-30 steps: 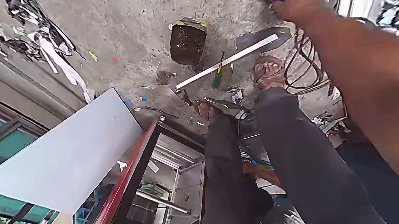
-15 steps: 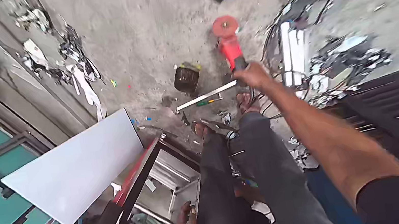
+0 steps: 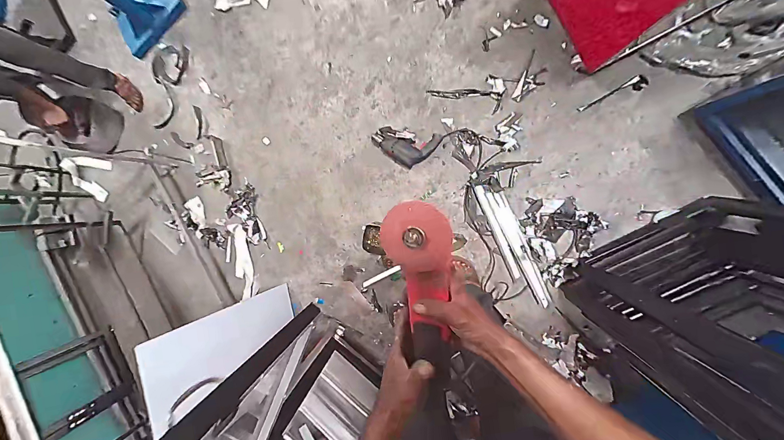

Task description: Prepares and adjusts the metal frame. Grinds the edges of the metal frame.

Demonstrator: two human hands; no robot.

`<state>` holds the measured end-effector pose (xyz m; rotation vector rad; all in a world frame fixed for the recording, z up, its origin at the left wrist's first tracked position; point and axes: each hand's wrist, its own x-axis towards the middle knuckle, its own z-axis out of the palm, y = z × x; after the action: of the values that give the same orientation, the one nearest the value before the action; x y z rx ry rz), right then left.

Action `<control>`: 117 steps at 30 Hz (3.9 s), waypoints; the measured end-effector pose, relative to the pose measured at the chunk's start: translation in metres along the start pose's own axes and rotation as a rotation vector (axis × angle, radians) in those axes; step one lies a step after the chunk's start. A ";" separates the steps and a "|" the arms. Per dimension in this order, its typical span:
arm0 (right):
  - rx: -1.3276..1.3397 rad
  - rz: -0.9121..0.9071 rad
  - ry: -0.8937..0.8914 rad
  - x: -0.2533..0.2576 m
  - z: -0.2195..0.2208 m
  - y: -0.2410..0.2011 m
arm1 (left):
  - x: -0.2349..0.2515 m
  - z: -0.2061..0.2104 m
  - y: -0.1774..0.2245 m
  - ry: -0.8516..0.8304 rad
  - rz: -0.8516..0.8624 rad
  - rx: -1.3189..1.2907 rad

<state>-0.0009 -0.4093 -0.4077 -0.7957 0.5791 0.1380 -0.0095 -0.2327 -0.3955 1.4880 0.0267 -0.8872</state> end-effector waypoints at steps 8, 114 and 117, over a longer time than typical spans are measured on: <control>-0.039 -0.295 -0.123 -0.074 0.064 -0.004 | -0.070 0.010 0.049 0.106 0.220 0.292; -0.608 0.115 -1.086 -0.115 0.242 -0.217 | -0.237 -0.140 0.331 1.397 0.553 1.326; -0.625 0.091 -1.085 -0.117 0.244 -0.217 | -0.239 -0.140 0.332 1.377 0.540 1.295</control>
<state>0.0797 -0.3769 -0.0719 -1.1428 -0.4924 0.8035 0.0664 -0.0493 -0.0115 2.8308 0.0614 0.9158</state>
